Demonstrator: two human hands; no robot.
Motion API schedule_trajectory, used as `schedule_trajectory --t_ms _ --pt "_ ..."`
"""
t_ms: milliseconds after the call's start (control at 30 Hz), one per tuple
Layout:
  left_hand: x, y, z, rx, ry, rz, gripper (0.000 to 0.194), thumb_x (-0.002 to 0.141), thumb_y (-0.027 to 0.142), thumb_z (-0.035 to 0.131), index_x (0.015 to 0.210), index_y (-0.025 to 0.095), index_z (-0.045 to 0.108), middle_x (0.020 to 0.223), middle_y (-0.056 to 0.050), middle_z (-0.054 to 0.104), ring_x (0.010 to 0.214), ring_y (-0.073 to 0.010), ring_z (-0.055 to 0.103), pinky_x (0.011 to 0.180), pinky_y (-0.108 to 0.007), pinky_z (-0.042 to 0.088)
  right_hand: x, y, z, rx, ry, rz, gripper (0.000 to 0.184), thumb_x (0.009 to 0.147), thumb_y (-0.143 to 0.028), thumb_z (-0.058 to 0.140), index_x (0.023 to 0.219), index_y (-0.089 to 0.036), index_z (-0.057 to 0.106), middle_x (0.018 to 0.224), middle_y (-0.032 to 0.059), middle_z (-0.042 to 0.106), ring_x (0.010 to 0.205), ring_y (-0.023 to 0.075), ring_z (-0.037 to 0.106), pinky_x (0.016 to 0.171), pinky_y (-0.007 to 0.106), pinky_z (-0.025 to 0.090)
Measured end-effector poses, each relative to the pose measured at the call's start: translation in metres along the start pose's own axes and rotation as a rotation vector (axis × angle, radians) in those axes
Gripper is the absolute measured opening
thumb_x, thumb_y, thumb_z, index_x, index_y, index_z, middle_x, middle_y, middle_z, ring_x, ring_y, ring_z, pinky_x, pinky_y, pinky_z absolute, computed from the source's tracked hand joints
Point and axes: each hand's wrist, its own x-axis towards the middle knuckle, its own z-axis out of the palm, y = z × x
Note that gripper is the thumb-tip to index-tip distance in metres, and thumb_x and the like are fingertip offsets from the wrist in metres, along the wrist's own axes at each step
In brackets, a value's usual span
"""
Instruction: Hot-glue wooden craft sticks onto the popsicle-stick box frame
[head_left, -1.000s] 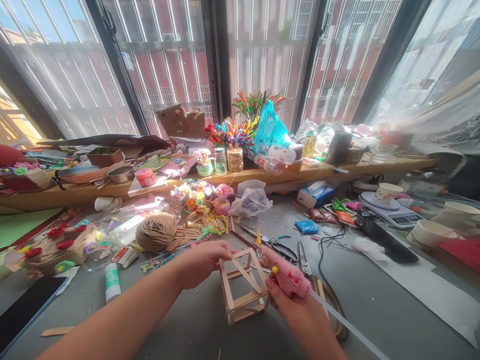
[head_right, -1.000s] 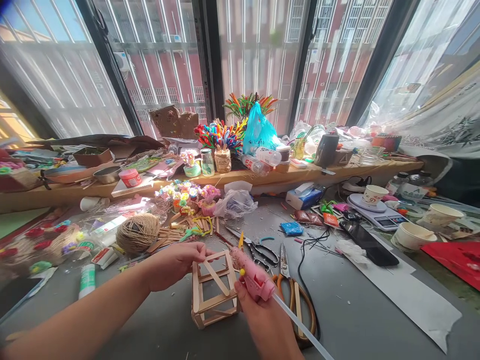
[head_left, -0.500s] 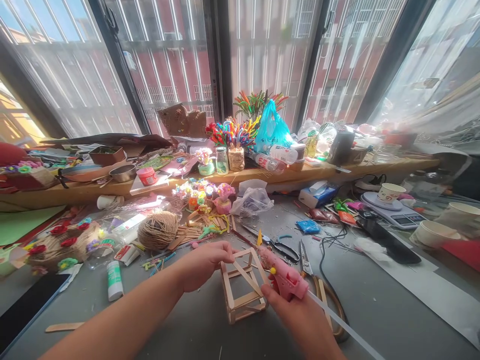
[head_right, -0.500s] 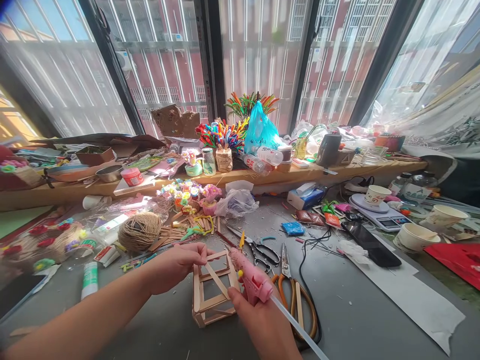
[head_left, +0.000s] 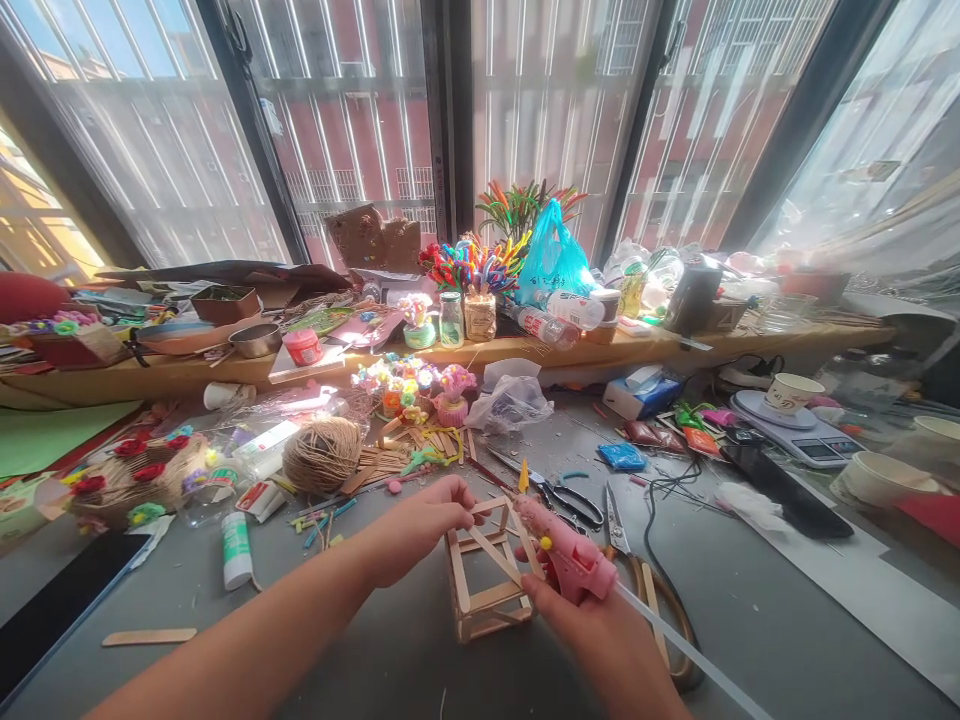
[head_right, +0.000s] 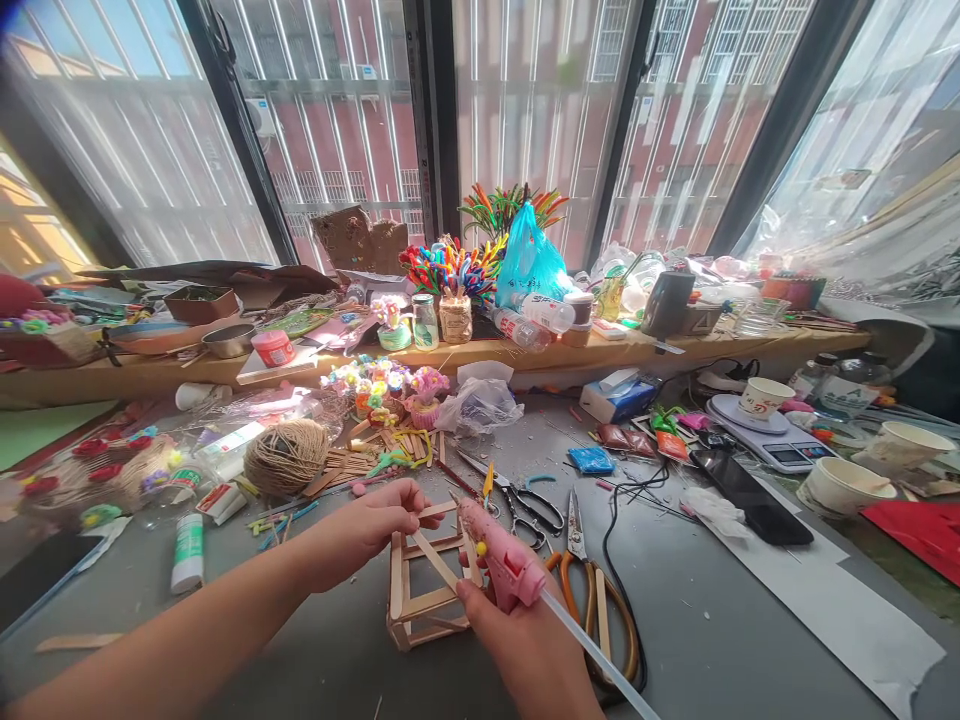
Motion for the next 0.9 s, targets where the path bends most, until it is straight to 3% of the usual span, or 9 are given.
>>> schedule_trajectory --t_ms 200,333,633,800,900 --pt "-0.003 -0.011 0.004 -0.024 -0.007 0.106 0.044 0.077 0.049 0.079 0.105 0.021 0.06 0.11 -0.005 0.065 0.118 -0.0308 0.061 0.096 -0.038 0.045 -0.001 0.001 0.004 0.008 0.037 0.007 0.058 0.077 -0.033 0.086 0.135 -0.035 0.079 0.134 0.003 0.081 0.108 0.0278 0.079 0.098 0.034 0.064" --pt "-0.006 -0.028 0.009 -0.086 0.065 0.129 0.051 0.079 0.055 0.079 0.112 0.021 0.061 0.118 -0.008 0.066 0.118 -0.0318 0.064 0.097 -0.039 0.049 -0.003 0.001 0.005 -0.056 0.082 -0.01 0.057 0.077 -0.035 0.086 0.134 -0.034 0.08 0.129 0.0018 0.082 0.11 0.0288 0.078 0.1 0.034 0.063" --pt "-0.007 -0.035 0.024 -0.197 0.158 0.099 0.046 0.079 0.053 0.079 0.106 0.02 0.062 0.094 -0.002 0.072 0.089 -0.023 0.068 0.081 -0.033 0.052 -0.002 -0.003 0.007 -0.077 0.108 -0.01 0.054 0.073 -0.034 0.09 0.127 -0.035 0.084 0.102 0.0001 0.087 0.098 0.0297 0.081 0.088 0.033 0.067" --pt "-0.008 -0.038 0.026 -0.183 0.162 0.12 0.049 0.078 0.048 0.083 0.111 0.02 0.061 0.096 -0.002 0.071 0.09 -0.0225 0.066 0.081 -0.032 0.051 -0.002 0.002 0.005 -0.1 0.127 0.0 0.053 0.075 -0.03 0.087 0.127 -0.038 0.084 0.118 -0.0012 0.085 0.11 0.032 0.079 0.093 0.034 0.066" --pt "-0.009 -0.042 0.021 -0.164 0.117 0.12 0.052 0.076 0.044 0.084 0.116 0.02 0.06 0.105 -0.005 0.072 0.098 -0.0256 0.067 0.085 -0.034 0.052 -0.003 0.004 0.004 -0.095 0.138 0.011 0.053 0.073 -0.032 0.09 0.126 -0.037 0.084 0.111 0.0003 0.087 0.109 0.0337 0.079 0.093 0.036 0.066"
